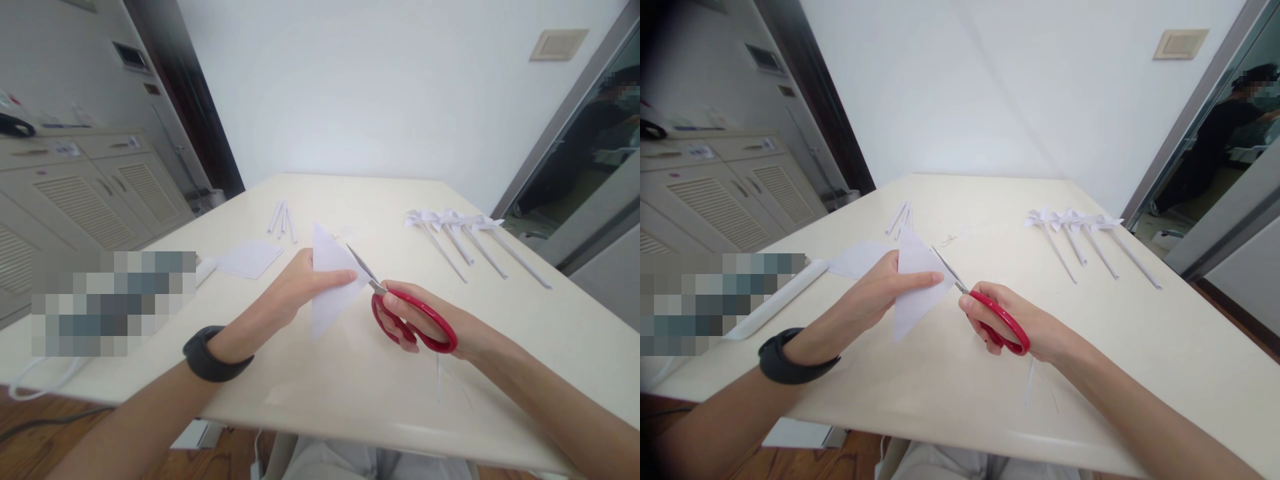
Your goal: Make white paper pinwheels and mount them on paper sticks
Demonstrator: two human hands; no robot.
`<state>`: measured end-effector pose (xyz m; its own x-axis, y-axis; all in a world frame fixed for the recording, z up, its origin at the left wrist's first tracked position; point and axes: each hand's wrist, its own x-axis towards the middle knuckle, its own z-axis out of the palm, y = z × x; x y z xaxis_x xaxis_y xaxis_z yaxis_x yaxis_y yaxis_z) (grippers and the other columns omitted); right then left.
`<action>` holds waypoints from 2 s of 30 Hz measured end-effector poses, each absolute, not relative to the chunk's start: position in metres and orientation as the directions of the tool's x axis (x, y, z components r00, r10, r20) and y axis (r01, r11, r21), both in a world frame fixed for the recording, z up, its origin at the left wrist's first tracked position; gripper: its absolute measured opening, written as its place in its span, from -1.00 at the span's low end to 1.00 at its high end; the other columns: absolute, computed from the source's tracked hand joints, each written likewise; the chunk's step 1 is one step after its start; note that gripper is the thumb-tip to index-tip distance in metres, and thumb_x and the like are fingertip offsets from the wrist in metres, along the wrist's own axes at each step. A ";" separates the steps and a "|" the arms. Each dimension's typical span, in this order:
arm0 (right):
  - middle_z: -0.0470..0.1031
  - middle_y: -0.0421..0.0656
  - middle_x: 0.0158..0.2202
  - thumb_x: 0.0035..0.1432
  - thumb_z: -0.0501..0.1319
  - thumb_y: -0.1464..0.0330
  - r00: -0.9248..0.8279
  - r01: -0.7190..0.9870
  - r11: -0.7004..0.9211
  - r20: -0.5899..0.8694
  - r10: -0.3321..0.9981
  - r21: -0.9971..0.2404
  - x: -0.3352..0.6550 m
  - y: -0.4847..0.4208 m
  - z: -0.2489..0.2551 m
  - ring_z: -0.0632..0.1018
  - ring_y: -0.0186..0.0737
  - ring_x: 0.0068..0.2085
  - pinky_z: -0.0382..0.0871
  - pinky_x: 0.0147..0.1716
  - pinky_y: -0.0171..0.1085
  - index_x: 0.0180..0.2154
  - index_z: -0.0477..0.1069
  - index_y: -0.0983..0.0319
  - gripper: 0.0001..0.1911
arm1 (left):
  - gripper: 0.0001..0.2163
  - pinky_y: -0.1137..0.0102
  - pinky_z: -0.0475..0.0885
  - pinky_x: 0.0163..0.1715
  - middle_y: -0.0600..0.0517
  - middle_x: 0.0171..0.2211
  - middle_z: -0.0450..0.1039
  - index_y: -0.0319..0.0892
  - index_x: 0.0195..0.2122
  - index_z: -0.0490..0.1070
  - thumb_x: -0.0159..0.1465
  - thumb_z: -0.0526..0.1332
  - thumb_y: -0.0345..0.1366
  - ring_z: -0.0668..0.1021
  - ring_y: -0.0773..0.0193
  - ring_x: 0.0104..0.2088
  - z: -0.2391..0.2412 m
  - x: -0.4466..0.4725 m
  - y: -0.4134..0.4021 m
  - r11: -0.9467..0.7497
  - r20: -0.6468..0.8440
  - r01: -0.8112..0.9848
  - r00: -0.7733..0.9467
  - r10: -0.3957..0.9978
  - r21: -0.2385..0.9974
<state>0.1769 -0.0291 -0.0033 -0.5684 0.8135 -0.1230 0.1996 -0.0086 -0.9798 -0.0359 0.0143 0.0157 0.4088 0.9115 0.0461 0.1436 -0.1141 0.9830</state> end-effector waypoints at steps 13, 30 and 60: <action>0.18 -0.30 -0.54 0.24 0.04 0.18 -0.523 0.155 -0.059 -0.133 0.842 -0.986 0.172 -0.030 0.001 0.19 -0.43 -0.57 0.01 -0.53 -0.32 -0.46 0.12 0.21 -0.70 | -0.79 0.42 0.43 -0.34 -0.04 -0.22 0.55 -0.19 -0.21 0.47 0.12 0.26 -0.28 0.56 0.14 -0.24 0.008 -0.034 0.017 -0.118 0.100 0.024 0.382 0.919 0.993; 0.11 -0.29 -0.53 0.23 0.06 0.21 -0.515 0.033 -0.112 -0.113 0.850 -0.993 0.170 -0.035 0.005 0.15 -0.41 -0.53 -0.03 -0.54 -0.33 -0.48 0.09 0.21 -0.70 | -0.77 0.49 0.43 -0.41 0.00 -0.32 0.56 -0.19 -0.31 0.48 0.04 0.34 -0.21 0.57 0.22 -0.32 0.012 -0.034 0.017 -0.049 0.050 -0.013 0.353 0.934 0.999; 0.17 -0.30 -0.58 0.23 0.04 0.16 -0.568 0.115 -0.075 -0.128 0.813 -0.991 0.172 -0.033 0.001 0.17 -0.44 -0.60 -0.02 -0.60 -0.34 -0.51 0.16 0.23 -0.65 | -0.76 0.37 0.47 -0.28 -0.05 -0.23 0.57 -0.20 -0.27 0.49 0.03 0.33 -0.27 0.58 0.13 -0.26 0.015 -0.031 0.014 -0.023 0.027 -0.015 0.367 0.930 1.000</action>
<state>0.1717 -0.0328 0.0015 -0.5676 0.8133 -0.1276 0.1150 -0.0751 -0.9905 -0.0313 0.0144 0.0153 0.3671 0.9298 0.0265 -0.0149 -0.0227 0.9996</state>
